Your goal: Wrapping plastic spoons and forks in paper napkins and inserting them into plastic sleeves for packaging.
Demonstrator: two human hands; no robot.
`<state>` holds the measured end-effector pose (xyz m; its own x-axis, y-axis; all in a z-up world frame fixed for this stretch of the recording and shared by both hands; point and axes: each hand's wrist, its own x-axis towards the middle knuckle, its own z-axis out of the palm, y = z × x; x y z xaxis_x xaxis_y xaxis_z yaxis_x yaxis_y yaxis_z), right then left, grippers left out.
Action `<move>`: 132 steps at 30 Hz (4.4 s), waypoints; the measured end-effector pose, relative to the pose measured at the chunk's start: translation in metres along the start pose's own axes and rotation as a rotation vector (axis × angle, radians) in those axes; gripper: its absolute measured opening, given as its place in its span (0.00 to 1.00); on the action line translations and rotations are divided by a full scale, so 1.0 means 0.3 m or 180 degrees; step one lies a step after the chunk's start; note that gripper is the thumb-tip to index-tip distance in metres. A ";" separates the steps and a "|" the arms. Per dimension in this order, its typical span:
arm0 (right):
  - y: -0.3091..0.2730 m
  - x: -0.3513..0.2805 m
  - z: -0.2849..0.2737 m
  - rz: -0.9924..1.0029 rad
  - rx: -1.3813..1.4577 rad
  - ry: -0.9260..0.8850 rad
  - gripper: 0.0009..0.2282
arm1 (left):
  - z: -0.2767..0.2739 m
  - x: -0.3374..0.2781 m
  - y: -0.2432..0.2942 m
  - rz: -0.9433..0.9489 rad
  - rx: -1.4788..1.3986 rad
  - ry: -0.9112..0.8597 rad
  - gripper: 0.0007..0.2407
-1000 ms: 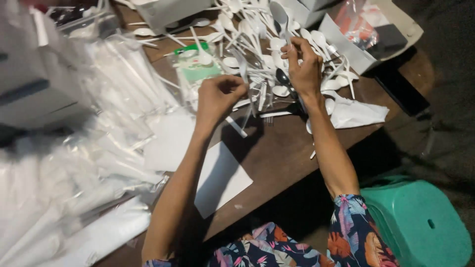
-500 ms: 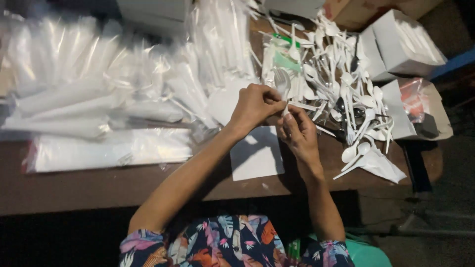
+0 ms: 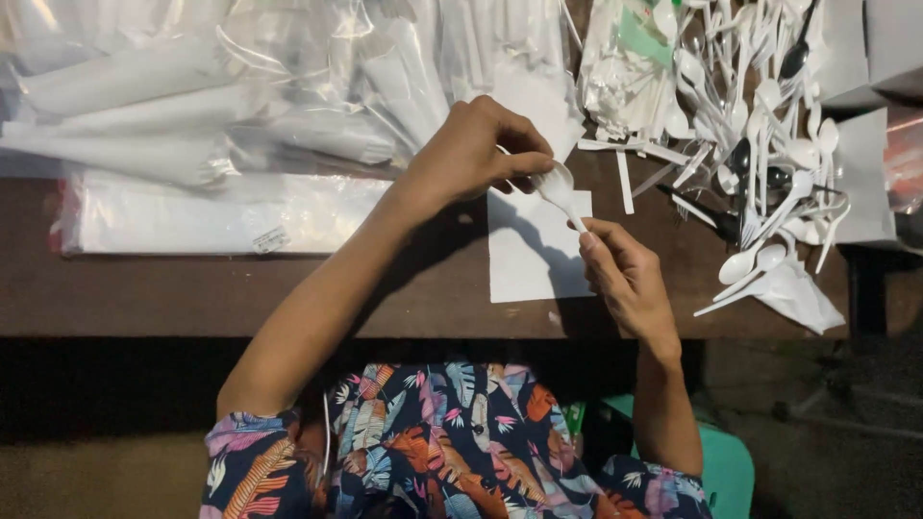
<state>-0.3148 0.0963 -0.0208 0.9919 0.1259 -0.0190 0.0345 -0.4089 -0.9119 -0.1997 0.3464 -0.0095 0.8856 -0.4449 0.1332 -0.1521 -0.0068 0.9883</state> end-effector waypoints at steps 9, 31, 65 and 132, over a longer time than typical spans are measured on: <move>0.015 -0.054 0.017 -0.0858 -0.2066 0.0117 0.07 | 0.007 -0.026 -0.043 -0.0467 0.1421 -0.0261 0.04; 0.111 0.182 -0.135 -0.0788 -0.1891 0.0063 0.13 | 0.063 -0.049 -0.052 -0.0509 0.1612 -0.0215 0.12; 0.148 -0.013 0.078 -0.2793 -0.2352 0.0336 0.14 | 0.073 -0.067 -0.071 -0.0423 0.1605 0.0122 0.12; 0.048 0.415 -0.021 0.0289 0.1030 -0.0987 0.10 | 0.062 0.021 -0.074 -0.0144 -0.0468 0.1075 0.11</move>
<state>-0.1900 0.1004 -0.0336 0.9038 0.3875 -0.1818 -0.1401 -0.1336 -0.9811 -0.1990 0.3271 -0.0320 0.9886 -0.1262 0.0818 -0.0666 0.1200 0.9905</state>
